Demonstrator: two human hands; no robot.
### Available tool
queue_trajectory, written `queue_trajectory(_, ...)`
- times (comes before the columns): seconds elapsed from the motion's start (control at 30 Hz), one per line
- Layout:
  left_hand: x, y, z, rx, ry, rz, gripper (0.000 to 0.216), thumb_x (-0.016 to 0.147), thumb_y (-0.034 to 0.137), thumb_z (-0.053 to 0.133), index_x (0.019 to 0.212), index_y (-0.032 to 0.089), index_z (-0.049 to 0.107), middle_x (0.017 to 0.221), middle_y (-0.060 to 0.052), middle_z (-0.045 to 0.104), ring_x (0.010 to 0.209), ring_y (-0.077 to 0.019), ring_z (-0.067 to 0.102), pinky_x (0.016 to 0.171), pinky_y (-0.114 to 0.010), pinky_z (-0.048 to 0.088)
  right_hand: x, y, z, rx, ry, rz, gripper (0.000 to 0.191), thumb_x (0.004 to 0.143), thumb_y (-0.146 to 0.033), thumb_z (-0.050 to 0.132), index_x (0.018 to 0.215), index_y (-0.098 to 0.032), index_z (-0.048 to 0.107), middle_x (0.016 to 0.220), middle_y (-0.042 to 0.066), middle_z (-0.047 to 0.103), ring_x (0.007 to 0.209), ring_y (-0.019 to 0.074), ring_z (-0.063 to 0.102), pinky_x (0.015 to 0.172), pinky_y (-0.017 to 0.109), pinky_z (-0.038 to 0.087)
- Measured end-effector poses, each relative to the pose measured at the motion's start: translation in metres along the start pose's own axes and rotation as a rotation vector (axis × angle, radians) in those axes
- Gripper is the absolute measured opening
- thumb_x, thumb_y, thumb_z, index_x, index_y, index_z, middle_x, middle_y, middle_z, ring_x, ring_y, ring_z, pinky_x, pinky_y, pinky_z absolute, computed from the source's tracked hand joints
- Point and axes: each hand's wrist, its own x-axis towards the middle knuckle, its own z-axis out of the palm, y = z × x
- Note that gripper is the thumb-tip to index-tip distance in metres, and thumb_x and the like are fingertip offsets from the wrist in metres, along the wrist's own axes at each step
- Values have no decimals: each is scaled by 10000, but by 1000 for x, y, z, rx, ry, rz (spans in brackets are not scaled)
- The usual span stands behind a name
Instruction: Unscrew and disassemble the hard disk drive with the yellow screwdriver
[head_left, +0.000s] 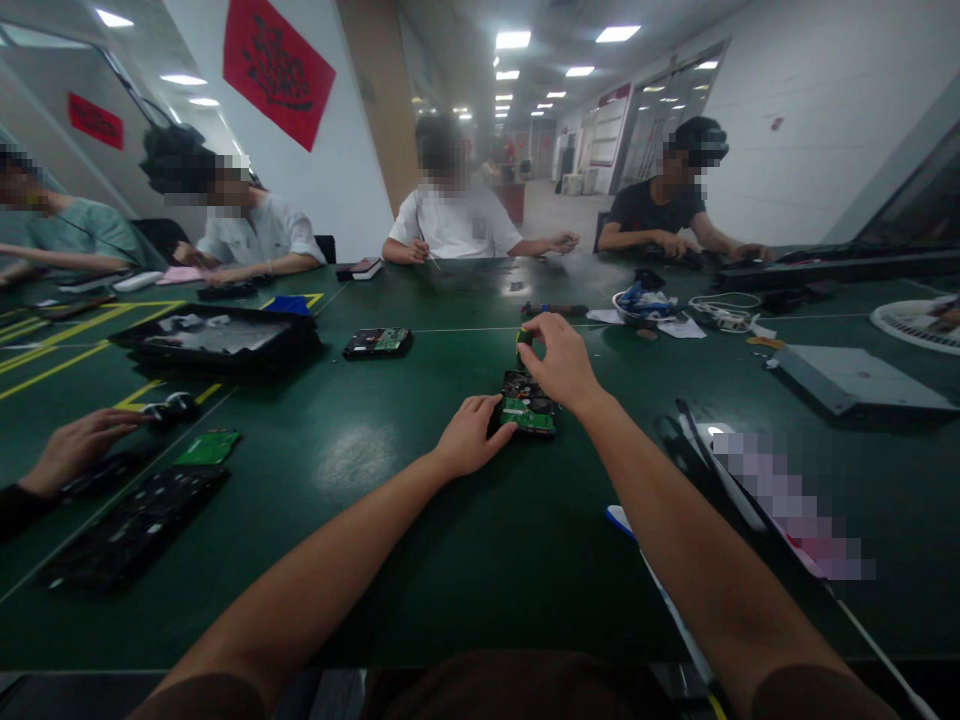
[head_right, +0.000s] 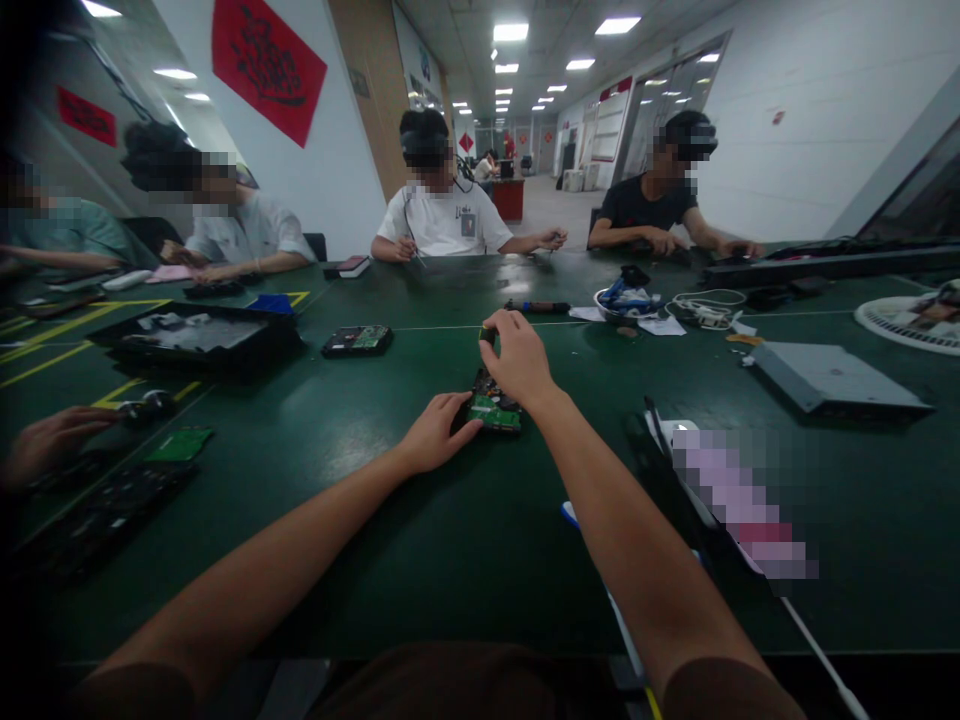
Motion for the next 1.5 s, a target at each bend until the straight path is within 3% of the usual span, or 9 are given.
queue_trajectory(0.27, 0, -1, 1, 15, 6, 13, 633, 1007, 555, 520, 1482, 136, 492, 1389, -168, 608, 1354, -316, 519, 1176, -480, 426, 0, 0, -1, 16, -5, -32, 126, 929, -276, 597, 1047, -230, 590, 1063, 97, 678, 981, 270, 633, 923, 441, 493)
queue_trajectory(0.5, 0, 0, 0, 11, 3, 7, 625, 1010, 563, 512, 1480, 151, 495, 1396, -162, 607, 1360, -317, 515, 1171, -490, 429, 0, 0, 0, 38, 17, 35, 141, 918, -335, 628, 997, -239, 562, 999, 89, 672, 952, 276, 631, 876, 435, 501)
queue_trajectory(0.63, -1, 0, 0, 10, -2, -1, 632, 1010, 565, 513, 1487, 149, 488, 1400, -162, 606, 1359, -317, 514, 1172, -491, 426, 0, -1, -1, 26, -7, -13, 111, 936, -293, 584, 1033, -240, 586, 1050, 98, 681, 998, 278, 630, 926, 445, 490)
queue_trajectory(1.23, 0, -2, 2, 3, 0, 0, 622, 1003, 555, 527, 1487, 166, 490, 1402, -161, 606, 1365, -318, 514, 1172, -500, 426, 1, 1, -1, 40, 30, 70, 147, 904, -343, 648, 953, -246, 550, 970, 77, 691, 888, 258, 645, 823, 422, 509)
queue_trajectory(1.5, 0, 0, 0, 7, 4, 4, 631, 1007, 563, 517, 1478, 143, 500, 1390, -170, 612, 1356, -320, 518, 1168, -489, 433, -1, -3, 4, 127, 69, 77, 188, 993, -418, 557, 909, -249, 567, 912, 58, 679, 870, 231, 648, 773, 383, 519)
